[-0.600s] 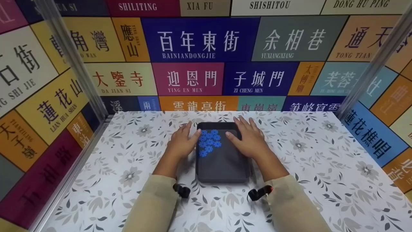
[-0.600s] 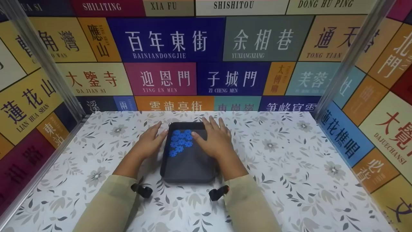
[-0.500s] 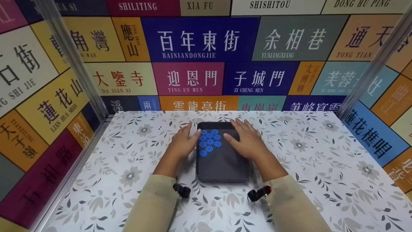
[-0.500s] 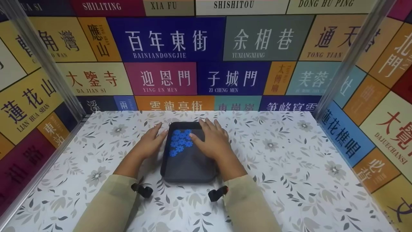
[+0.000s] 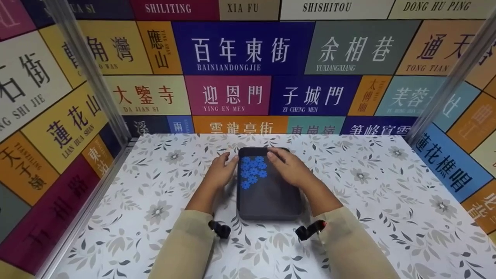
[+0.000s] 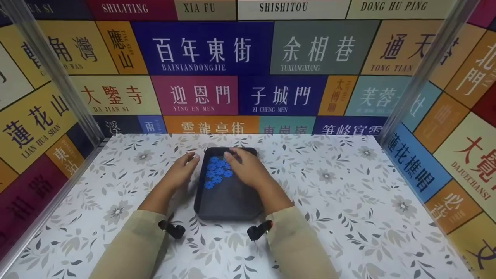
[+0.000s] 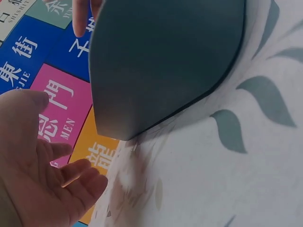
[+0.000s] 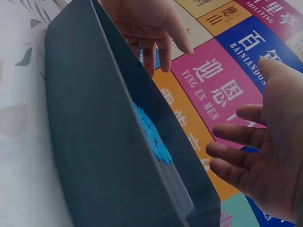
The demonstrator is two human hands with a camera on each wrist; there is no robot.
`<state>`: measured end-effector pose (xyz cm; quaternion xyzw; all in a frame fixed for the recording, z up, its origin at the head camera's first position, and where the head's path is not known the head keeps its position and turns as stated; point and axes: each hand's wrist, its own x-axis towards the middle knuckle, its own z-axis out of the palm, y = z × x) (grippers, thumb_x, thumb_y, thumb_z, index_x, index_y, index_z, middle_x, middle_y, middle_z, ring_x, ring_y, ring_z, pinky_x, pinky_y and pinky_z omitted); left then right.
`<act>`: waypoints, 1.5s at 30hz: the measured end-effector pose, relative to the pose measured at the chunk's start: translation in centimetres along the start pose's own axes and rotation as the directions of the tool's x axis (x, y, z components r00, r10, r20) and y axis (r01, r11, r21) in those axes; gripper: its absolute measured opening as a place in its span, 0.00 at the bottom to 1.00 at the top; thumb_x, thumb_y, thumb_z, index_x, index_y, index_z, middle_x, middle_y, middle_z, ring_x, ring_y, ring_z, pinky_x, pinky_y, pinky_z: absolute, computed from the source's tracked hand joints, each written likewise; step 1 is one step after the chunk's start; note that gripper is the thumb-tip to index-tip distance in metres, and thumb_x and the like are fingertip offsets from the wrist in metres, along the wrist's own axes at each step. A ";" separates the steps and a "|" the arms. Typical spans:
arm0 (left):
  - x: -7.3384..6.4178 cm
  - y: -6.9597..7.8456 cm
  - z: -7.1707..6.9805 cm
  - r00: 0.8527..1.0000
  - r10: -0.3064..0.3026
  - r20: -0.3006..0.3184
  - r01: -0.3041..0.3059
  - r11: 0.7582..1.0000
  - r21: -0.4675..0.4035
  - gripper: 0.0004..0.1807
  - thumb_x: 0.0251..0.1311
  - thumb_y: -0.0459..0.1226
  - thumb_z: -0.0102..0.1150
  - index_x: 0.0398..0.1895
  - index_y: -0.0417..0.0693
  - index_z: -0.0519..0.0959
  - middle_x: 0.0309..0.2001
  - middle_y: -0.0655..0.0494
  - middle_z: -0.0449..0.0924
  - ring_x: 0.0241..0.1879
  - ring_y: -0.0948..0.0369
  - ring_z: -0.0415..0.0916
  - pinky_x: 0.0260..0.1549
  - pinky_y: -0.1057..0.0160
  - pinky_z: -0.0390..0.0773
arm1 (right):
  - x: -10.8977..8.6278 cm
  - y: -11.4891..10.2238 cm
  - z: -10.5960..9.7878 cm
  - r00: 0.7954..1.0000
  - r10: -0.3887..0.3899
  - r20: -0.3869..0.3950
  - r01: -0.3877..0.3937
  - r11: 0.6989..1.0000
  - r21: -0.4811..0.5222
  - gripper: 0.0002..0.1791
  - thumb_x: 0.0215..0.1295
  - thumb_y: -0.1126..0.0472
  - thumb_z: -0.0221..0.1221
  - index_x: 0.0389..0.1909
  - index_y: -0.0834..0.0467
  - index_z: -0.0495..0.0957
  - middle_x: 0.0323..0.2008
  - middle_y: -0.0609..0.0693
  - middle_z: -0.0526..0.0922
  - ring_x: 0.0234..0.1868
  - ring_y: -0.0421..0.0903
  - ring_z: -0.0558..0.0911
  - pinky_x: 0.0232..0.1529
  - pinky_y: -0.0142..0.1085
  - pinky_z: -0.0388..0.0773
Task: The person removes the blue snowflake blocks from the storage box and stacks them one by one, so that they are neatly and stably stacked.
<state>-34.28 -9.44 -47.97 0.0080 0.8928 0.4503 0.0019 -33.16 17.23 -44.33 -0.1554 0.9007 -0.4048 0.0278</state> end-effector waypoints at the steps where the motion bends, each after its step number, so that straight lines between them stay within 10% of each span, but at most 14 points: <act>1: 0.0 0.0 0.0 1.000 0.004 0.010 -0.004 1.000 -0.014 0.40 0.79 0.59 0.44 0.81 0.42 0.65 0.77 0.36 0.69 0.79 0.41 0.65 0.80 0.42 0.63 | 0.3 0.1 0.0 1.000 0.001 0.012 -0.001 1.000 0.027 0.40 0.78 0.26 0.42 0.82 0.42 0.65 0.75 0.56 0.76 0.72 0.61 0.77 0.72 0.62 0.73; 12: -0.3 0.1 0.2 0.992 -0.045 0.114 0.060 0.990 -0.130 0.34 0.79 0.50 0.49 0.81 0.44 0.66 0.76 0.42 0.73 0.75 0.47 0.72 0.77 0.46 0.69 | 3.1 1.4 0.3 0.996 0.000 0.092 -0.015 0.986 0.167 0.31 0.77 0.49 0.62 0.75 0.58 0.73 0.59 0.59 0.87 0.57 0.59 0.87 0.55 0.49 0.86; 24: -0.4 -0.1 0.6 0.974 -0.033 0.224 0.091 0.964 -0.251 0.30 0.77 0.33 0.49 0.79 0.38 0.67 0.76 0.39 0.72 0.75 0.45 0.71 0.75 0.45 0.72 | 4.8 2.3 0.5 0.976 0.073 0.208 -0.119 0.968 0.221 0.25 0.73 0.66 0.65 0.69 0.65 0.78 0.61 0.66 0.85 0.57 0.54 0.87 0.62 0.55 0.84; 45: -0.3 -0.4 0.6 0.968 -0.071 0.242 0.154 0.928 -0.340 0.30 0.73 0.29 0.52 0.78 0.39 0.69 0.75 0.40 0.73 0.72 0.46 0.73 0.71 0.47 0.76 | 6.7 3.8 0.9 0.954 0.151 0.258 -0.181 0.979 0.096 0.26 0.61 0.67 0.74 0.62 0.60 0.85 0.54 0.58 0.90 0.50 0.47 0.87 0.49 0.35 0.85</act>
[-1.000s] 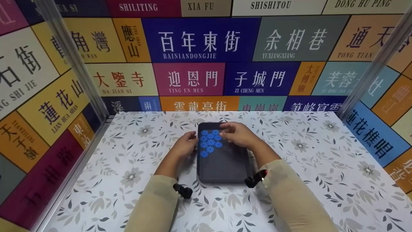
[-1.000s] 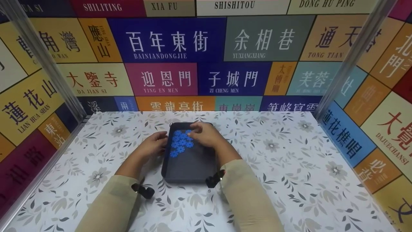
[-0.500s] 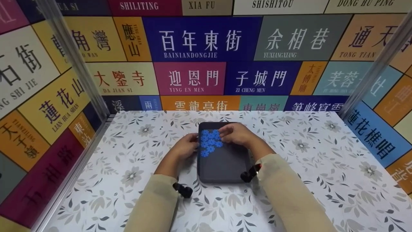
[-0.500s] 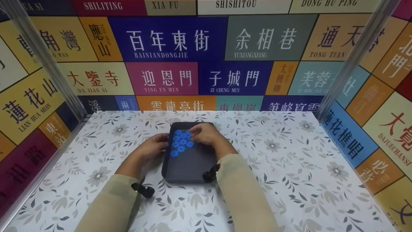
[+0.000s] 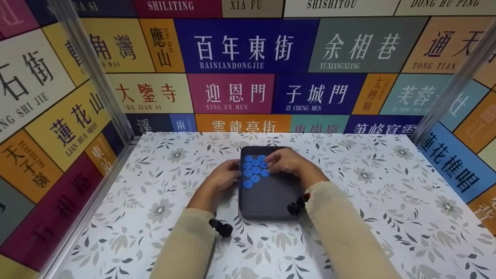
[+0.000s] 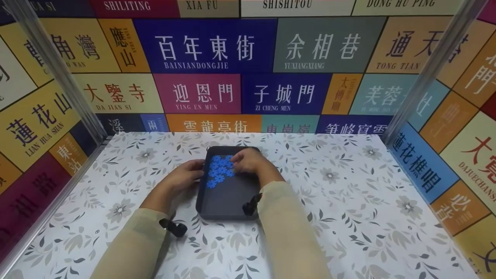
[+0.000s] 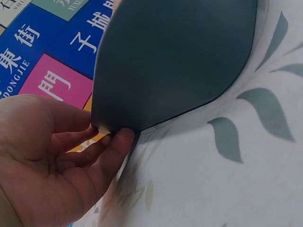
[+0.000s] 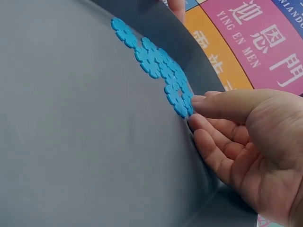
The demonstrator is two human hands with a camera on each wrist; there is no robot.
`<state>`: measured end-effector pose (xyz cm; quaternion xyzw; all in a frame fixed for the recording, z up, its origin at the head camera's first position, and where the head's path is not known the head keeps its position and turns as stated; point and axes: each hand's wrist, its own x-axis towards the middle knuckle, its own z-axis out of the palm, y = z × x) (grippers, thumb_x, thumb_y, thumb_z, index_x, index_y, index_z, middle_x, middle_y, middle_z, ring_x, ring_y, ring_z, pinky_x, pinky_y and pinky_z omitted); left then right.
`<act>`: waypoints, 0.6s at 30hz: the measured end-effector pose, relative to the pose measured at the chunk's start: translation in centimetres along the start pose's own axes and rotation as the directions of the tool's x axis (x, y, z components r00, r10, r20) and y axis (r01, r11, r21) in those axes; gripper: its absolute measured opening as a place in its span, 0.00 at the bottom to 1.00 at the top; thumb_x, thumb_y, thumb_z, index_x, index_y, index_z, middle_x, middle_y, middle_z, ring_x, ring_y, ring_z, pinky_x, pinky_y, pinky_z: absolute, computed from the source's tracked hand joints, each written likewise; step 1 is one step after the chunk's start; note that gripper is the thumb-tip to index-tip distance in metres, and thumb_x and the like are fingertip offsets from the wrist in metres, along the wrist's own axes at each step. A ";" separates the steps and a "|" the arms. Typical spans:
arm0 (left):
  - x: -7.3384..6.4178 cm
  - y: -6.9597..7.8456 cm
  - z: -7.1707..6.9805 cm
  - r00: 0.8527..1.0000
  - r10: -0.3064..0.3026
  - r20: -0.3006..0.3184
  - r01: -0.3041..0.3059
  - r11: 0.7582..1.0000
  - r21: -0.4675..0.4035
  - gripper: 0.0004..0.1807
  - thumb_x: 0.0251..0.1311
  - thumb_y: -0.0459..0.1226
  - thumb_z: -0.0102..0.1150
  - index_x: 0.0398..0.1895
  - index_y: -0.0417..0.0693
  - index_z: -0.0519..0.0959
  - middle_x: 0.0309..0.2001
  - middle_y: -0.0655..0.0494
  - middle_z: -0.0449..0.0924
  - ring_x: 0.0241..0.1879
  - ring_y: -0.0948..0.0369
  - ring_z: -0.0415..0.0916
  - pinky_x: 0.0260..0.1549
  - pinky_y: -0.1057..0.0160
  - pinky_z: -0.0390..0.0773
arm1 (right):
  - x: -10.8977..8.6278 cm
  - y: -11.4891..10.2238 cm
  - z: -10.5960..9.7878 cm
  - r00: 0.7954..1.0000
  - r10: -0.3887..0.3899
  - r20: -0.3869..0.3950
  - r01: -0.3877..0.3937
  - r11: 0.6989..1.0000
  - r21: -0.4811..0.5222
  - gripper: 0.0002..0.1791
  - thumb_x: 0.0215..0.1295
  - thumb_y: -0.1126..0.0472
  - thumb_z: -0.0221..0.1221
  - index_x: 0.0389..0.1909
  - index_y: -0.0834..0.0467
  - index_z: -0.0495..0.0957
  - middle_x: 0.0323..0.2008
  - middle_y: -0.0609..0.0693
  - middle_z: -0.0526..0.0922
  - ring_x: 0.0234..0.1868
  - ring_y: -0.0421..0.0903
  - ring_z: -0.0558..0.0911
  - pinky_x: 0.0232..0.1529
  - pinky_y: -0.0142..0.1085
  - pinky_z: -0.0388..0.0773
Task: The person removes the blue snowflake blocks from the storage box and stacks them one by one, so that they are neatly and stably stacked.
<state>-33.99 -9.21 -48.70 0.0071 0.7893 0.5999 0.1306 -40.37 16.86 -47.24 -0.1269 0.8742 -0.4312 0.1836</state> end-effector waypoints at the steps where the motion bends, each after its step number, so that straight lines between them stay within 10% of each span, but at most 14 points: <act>1: 0.0 0.0 0.0 1.000 0.001 -0.001 -0.001 1.000 0.005 0.30 0.73 0.29 0.52 0.78 0.39 0.69 0.75 0.40 0.73 0.72 0.46 0.73 0.71 0.47 0.76 | 0.0 0.0 0.0 1.000 0.004 0.000 -0.004 1.000 -0.007 0.26 0.60 0.66 0.74 0.61 0.59 0.86 0.54 0.57 0.90 0.50 0.46 0.86 0.49 0.34 0.84; 18: 0.0 -0.2 0.0 1.000 0.010 0.003 -0.010 1.000 0.007 0.30 0.74 0.28 0.52 0.78 0.41 0.69 0.74 0.40 0.74 0.70 0.45 0.76 0.69 0.47 0.78 | 0.3 0.3 0.4 0.999 -0.033 0.029 0.038 0.979 -0.202 0.20 0.58 0.63 0.75 0.53 0.51 0.91 0.46 0.49 0.90 0.45 0.44 0.84 0.49 0.37 0.81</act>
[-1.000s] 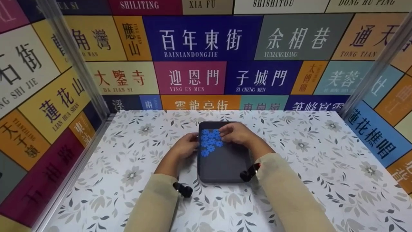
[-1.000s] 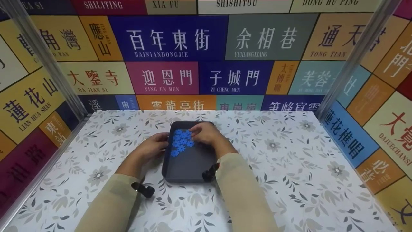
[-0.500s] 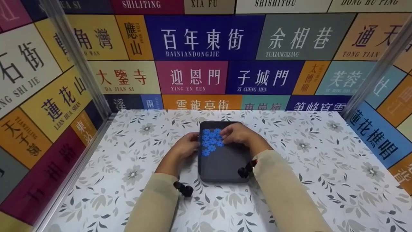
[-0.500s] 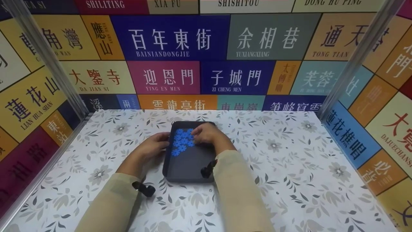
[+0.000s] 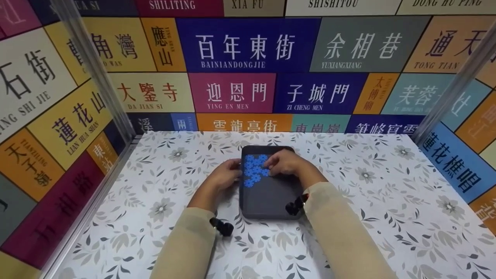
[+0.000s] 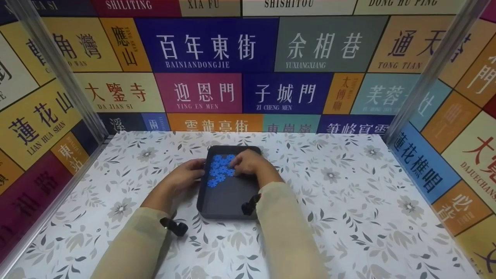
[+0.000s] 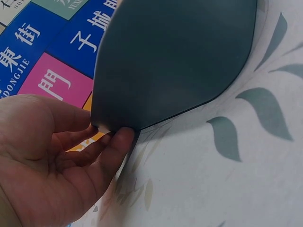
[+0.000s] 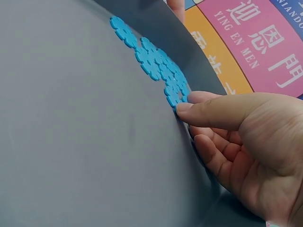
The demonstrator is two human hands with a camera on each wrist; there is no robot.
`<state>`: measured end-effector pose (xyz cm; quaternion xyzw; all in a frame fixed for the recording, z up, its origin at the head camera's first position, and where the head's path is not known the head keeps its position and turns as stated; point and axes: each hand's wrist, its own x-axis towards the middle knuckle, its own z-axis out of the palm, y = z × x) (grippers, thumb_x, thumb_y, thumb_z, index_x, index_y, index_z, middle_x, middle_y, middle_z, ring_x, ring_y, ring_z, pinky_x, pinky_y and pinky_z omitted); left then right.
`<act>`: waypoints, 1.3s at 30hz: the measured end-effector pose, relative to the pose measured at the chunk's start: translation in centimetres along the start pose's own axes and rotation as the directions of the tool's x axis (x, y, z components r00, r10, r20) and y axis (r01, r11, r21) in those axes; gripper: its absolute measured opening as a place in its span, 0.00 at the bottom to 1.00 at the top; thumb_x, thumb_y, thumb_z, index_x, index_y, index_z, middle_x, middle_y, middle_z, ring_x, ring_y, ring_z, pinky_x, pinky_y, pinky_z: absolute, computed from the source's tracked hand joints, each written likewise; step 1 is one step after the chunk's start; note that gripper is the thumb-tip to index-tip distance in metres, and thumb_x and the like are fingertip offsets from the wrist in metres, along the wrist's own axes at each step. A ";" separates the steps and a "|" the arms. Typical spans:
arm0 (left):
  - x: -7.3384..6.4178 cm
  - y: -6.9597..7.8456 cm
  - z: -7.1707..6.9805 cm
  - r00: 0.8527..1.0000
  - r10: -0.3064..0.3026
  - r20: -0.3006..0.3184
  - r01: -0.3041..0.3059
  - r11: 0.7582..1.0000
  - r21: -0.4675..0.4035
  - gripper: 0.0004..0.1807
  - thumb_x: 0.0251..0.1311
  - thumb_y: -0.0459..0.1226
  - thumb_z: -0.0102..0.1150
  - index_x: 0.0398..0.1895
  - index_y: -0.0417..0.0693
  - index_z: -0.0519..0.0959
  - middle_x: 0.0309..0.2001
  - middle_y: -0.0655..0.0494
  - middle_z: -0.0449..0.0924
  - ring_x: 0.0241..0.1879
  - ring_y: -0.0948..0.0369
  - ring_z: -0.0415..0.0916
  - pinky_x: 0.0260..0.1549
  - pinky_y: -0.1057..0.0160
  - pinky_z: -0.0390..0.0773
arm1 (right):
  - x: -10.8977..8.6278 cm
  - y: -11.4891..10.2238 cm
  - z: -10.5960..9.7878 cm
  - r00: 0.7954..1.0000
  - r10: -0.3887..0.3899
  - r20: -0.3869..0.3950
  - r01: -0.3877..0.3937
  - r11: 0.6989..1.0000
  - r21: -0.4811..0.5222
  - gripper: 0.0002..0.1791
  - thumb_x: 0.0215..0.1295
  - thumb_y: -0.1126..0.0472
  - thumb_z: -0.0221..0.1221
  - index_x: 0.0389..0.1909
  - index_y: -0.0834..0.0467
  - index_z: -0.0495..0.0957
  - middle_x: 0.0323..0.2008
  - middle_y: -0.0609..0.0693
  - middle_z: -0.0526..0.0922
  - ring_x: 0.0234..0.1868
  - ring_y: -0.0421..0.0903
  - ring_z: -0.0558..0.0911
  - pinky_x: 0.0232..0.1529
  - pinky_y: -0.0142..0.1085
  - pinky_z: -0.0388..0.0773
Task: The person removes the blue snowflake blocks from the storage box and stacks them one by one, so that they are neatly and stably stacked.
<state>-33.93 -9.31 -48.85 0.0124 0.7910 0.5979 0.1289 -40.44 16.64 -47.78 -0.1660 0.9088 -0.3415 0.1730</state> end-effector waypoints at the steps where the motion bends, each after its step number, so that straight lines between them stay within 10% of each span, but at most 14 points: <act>1: 0.0 0.0 0.0 1.000 0.001 -0.002 -0.001 1.000 0.003 0.30 0.74 0.28 0.52 0.78 0.41 0.69 0.74 0.40 0.74 0.69 0.45 0.76 0.68 0.47 0.79 | 0.0 0.0 0.1 1.000 -0.001 0.003 0.001 1.000 -0.013 0.20 0.58 0.62 0.75 0.53 0.51 0.91 0.46 0.49 0.90 0.45 0.43 0.84 0.49 0.36 0.81; 17: 0.1 -0.3 -0.3 1.000 0.021 -0.014 -0.020 0.999 0.035 0.30 0.72 0.29 0.53 0.78 0.40 0.69 0.74 0.39 0.74 0.71 0.45 0.75 0.69 0.47 0.78 | 0.0 -0.4 0.2 1.000 -0.010 0.028 0.011 0.999 -0.053 0.18 0.58 0.61 0.75 0.51 0.50 0.91 0.46 0.49 0.89 0.44 0.44 0.83 0.48 0.37 0.81; 31: 0.2 -0.5 -0.1 1.000 0.010 -0.011 -0.010 1.000 0.012 0.30 0.72 0.28 0.52 0.77 0.40 0.70 0.72 0.39 0.75 0.68 0.45 0.77 0.65 0.49 0.80 | -0.3 0.5 0.7 0.996 -0.027 -0.087 0.045 0.978 0.202 0.13 0.68 0.59 0.69 0.52 0.53 0.91 0.41 0.50 0.92 0.36 0.44 0.85 0.40 0.37 0.83; 39: 0.4 -0.5 -0.1 1.000 0.024 -0.003 -0.024 1.000 0.015 0.30 0.73 0.28 0.52 0.78 0.40 0.69 0.73 0.39 0.75 0.69 0.45 0.76 0.68 0.48 0.78 | -0.5 0.0 0.7 0.988 0.007 -0.155 0.067 0.882 0.466 0.18 0.73 0.63 0.65 0.59 0.67 0.85 0.52 0.64 0.89 0.37 0.45 0.88 0.41 0.37 0.88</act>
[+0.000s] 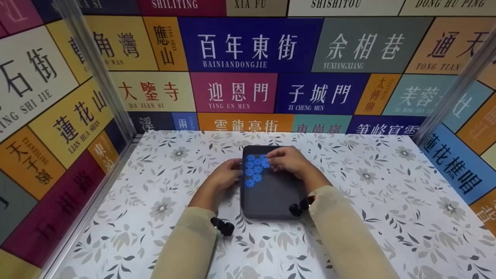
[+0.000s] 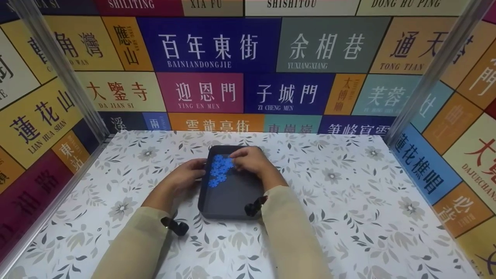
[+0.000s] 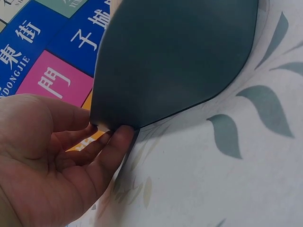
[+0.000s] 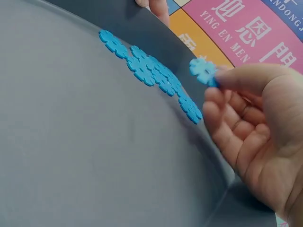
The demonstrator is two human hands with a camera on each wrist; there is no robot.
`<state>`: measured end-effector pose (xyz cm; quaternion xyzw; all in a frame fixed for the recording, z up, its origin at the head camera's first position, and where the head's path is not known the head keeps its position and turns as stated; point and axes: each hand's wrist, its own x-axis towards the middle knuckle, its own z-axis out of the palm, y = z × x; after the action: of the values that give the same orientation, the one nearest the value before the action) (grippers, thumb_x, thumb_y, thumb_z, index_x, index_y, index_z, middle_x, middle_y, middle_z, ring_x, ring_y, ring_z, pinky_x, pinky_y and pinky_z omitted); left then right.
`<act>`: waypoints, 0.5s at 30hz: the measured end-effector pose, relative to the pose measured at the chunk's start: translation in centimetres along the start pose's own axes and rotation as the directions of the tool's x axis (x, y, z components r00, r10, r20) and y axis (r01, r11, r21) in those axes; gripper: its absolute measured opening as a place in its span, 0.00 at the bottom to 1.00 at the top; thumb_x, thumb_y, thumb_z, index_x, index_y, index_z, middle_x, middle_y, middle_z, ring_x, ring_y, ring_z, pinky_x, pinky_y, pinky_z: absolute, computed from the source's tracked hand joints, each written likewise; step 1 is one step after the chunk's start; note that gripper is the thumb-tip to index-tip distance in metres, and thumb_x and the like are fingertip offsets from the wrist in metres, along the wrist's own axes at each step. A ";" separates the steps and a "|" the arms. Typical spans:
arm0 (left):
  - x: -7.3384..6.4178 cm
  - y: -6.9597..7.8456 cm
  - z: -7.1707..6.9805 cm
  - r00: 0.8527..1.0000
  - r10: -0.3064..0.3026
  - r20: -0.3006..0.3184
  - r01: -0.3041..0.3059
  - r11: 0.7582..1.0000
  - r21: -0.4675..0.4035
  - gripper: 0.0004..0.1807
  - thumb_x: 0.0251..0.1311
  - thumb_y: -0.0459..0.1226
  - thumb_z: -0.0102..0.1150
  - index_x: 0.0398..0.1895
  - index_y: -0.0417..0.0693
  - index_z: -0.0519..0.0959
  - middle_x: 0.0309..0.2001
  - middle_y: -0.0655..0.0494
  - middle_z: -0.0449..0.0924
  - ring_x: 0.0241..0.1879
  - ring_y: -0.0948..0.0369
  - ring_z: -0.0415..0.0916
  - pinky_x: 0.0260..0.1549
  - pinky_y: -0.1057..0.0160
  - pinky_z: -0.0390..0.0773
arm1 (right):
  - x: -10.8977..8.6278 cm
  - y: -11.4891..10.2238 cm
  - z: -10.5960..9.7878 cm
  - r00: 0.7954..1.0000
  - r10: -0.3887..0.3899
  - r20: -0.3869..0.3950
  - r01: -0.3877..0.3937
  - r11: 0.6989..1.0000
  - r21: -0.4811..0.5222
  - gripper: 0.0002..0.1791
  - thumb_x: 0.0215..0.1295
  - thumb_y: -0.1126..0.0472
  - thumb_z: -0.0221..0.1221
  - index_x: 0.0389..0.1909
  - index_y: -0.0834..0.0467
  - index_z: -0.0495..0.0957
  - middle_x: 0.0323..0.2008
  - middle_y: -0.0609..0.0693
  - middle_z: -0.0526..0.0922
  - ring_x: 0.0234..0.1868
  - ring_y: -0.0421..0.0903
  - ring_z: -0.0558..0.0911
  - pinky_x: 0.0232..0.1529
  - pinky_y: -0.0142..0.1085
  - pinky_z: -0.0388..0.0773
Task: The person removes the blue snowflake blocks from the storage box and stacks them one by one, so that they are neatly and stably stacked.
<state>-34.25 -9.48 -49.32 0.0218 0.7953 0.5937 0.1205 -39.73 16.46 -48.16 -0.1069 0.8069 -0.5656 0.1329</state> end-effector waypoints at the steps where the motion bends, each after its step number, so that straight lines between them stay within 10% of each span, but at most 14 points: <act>1: 0.0 0.0 0.0 1.000 -0.001 0.003 0.001 1.000 -0.005 0.30 0.73 0.28 0.52 0.78 0.39 0.69 0.73 0.39 0.75 0.70 0.44 0.76 0.69 0.48 0.78 | 0.0 0.0 0.0 1.000 -0.006 -0.012 0.007 0.999 0.033 0.18 0.73 0.64 0.65 0.60 0.68 0.84 0.52 0.66 0.88 0.36 0.44 0.87 0.40 0.37 0.88; 9: 0.0 -0.1 0.0 0.999 -0.039 0.009 0.039 0.999 -0.017 0.31 0.74 0.29 0.51 0.80 0.42 0.67 0.73 0.40 0.74 0.69 0.47 0.75 0.67 0.50 0.78 | -0.2 -0.6 -0.4 0.992 -0.044 -0.116 0.070 0.972 0.223 0.16 0.72 0.63 0.67 0.57 0.66 0.86 0.42 0.53 0.91 0.37 0.45 0.90 0.52 0.48 0.90; 15: -0.2 0.0 -0.1 0.998 -0.050 0.025 0.051 0.998 -0.047 0.32 0.74 0.30 0.50 0.81 0.44 0.65 0.74 0.40 0.73 0.68 0.47 0.76 0.65 0.52 0.79 | -1.7 -1.3 -2.1 0.963 -0.068 -0.261 0.117 0.977 0.178 0.16 0.74 0.61 0.66 0.58 0.64 0.86 0.41 0.48 0.89 0.39 0.43 0.89 0.52 0.45 0.90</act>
<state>-34.05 -9.60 -49.23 0.0057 0.7798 0.6090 0.1454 -38.80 18.42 -46.14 -0.0580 0.7529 -0.6555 0.0116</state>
